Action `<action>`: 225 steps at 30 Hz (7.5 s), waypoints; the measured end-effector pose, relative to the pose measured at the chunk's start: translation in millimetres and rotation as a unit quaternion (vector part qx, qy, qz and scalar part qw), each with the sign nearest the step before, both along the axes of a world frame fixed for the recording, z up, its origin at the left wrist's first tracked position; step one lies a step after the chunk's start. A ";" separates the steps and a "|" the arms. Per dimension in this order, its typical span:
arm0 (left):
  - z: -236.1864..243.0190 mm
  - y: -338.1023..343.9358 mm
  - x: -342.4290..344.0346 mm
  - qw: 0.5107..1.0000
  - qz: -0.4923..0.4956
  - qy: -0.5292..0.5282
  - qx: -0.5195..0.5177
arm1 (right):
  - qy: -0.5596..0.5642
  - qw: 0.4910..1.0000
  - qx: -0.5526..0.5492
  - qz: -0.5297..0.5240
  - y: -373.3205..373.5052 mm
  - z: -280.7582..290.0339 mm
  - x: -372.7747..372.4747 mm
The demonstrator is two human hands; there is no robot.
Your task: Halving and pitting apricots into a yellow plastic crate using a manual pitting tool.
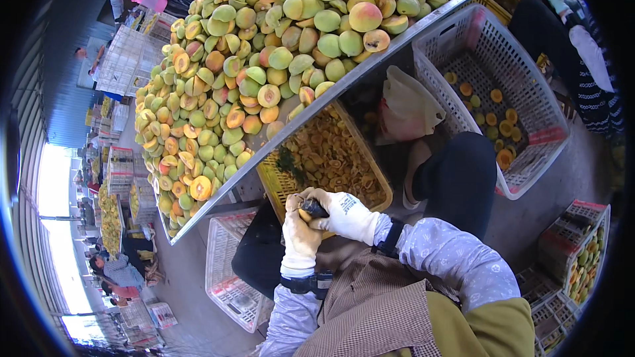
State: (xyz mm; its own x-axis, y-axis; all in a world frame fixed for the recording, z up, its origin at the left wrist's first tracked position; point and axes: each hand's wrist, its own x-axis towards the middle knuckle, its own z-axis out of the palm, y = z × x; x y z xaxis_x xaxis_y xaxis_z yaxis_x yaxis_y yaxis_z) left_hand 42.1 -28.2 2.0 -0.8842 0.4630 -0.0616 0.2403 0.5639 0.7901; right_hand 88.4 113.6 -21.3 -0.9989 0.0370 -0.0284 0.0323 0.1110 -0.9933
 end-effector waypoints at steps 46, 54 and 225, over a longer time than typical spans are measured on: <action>47.2 -105.9 -199.6 0.920 0.042 0.335 -0.197 | -0.091 0.923 0.371 0.047 -1.2 -70.8 22.1; -23.7 -20.9 -283.5 0.883 0.044 0.244 -0.399 | -0.171 0.903 0.379 0.109 16.1 -78.0 30.0; -28.2 -12.2 11.7 0.748 0.319 -0.339 0.473 | -0.112 0.985 0.103 0.080 -32.7 -5.6 36.4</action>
State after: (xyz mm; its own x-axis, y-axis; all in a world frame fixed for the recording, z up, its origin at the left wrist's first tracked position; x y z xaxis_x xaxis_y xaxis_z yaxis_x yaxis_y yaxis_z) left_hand 53.9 -40.4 -26.2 -0.8581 0.0805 -0.5072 -0.4759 -0.4957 0.7265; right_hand 124.8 80.8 -26.9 -0.9621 -0.0915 -0.2570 0.2140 0.3311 -0.9190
